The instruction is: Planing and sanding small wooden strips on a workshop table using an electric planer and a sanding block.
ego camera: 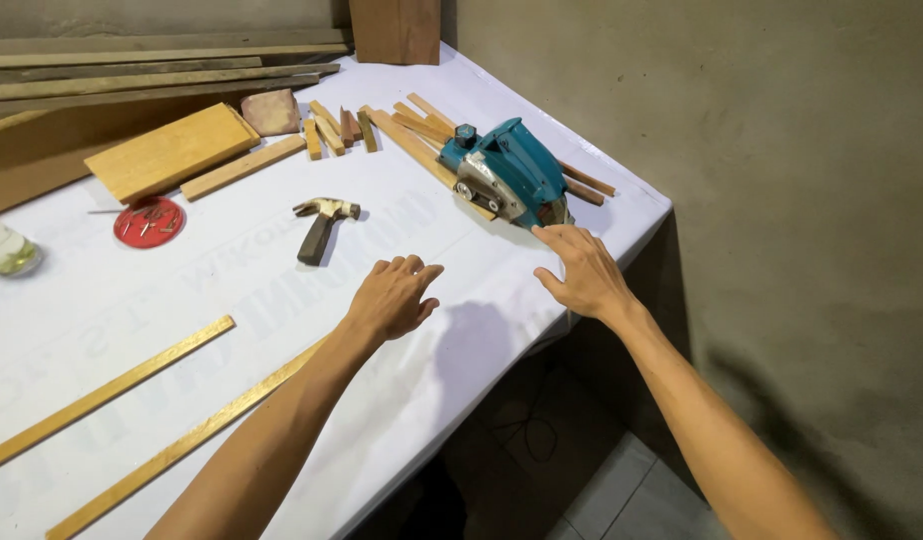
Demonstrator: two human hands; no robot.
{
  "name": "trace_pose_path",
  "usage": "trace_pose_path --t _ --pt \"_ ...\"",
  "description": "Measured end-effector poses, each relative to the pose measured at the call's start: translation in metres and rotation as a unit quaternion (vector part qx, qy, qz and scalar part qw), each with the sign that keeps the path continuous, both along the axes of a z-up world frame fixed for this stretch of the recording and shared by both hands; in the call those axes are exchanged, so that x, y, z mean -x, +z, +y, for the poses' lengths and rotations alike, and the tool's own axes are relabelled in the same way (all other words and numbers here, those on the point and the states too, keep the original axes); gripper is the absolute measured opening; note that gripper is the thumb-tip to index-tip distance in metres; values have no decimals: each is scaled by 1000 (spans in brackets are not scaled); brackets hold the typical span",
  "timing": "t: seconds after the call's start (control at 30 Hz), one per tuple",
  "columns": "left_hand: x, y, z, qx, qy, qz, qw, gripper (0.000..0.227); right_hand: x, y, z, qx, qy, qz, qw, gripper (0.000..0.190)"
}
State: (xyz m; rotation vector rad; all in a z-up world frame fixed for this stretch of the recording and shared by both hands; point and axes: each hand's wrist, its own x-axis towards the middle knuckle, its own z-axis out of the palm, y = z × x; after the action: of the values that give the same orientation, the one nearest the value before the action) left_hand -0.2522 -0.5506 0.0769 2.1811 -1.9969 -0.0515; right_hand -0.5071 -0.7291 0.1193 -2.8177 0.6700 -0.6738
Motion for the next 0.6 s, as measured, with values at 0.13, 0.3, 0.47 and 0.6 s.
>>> trace_pose_path --t 0.13,0.3,0.47,0.6 --pt "-19 20 -47 11 -12 -25 1000 52 -23 9 -38 -30 -19 13 999 67" --pt "-48 42 -124 16 11 -40 999 58 -63 18 -97 -65 8 -19 998 69" --pt "-73 55 -199 13 32 -15 999 53 -99 18 -157 -87 25 -12 996 77" --pt "-100 36 -259 48 27 -33 998 53 -124 24 -194 -188 39 -2 981 82"
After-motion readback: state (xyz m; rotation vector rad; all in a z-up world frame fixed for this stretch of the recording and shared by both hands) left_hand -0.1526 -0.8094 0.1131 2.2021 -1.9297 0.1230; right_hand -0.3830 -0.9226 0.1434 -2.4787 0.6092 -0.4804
